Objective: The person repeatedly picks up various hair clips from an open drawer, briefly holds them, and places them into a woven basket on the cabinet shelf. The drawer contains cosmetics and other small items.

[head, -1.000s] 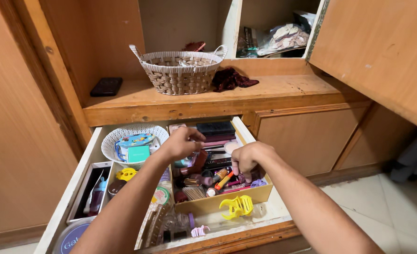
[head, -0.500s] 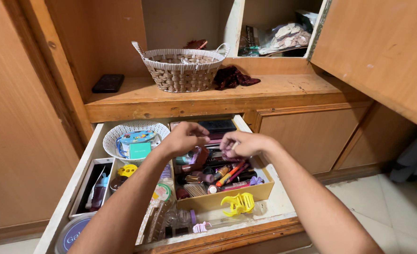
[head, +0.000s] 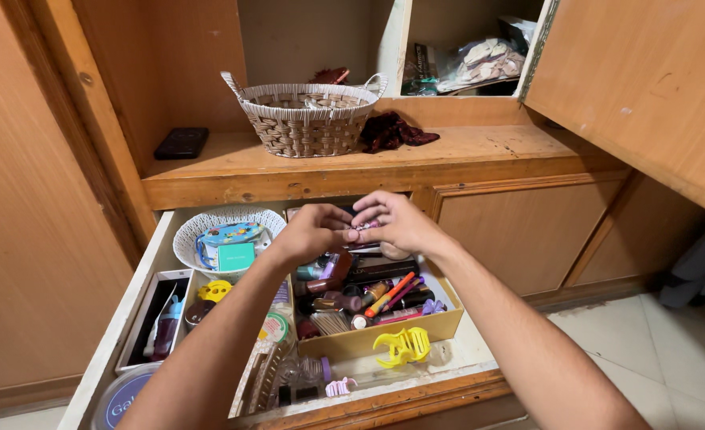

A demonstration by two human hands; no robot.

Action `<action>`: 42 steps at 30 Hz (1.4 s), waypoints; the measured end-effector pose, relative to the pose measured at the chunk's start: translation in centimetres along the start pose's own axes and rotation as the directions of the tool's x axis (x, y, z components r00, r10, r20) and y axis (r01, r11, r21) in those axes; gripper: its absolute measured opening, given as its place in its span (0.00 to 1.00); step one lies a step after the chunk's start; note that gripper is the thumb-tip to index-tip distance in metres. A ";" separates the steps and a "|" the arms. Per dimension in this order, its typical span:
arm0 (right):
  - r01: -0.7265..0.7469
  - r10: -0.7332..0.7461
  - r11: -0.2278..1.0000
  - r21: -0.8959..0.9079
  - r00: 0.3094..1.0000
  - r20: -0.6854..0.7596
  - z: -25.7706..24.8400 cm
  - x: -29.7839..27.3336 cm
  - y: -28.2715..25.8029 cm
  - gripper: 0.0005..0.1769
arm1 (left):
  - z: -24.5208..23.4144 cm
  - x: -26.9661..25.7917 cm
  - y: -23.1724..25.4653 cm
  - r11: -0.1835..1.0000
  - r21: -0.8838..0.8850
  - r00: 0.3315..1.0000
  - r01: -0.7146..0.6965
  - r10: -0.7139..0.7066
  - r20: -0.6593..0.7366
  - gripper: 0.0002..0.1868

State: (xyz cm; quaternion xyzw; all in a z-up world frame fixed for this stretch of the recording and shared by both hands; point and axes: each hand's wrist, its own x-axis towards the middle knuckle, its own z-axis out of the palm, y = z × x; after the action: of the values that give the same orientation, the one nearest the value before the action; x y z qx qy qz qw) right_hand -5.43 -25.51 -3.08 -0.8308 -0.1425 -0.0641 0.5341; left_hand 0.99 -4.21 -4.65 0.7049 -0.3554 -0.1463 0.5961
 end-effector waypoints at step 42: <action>0.159 -0.078 0.903 0.399 0.974 -0.213 6.1 6.1 -1.3 0.22 | -5.5 -1.3 0.2 0.932 -0.159 0.894 -0.327 0.250 -0.372 0.24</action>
State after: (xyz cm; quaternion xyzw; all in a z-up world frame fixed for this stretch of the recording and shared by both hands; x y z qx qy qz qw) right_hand -0.27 -18.44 -2.97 -0.6787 -0.1510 -0.1448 0.7040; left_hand 3.49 0.68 -3.37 0.5892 -0.3280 0.0324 0.7377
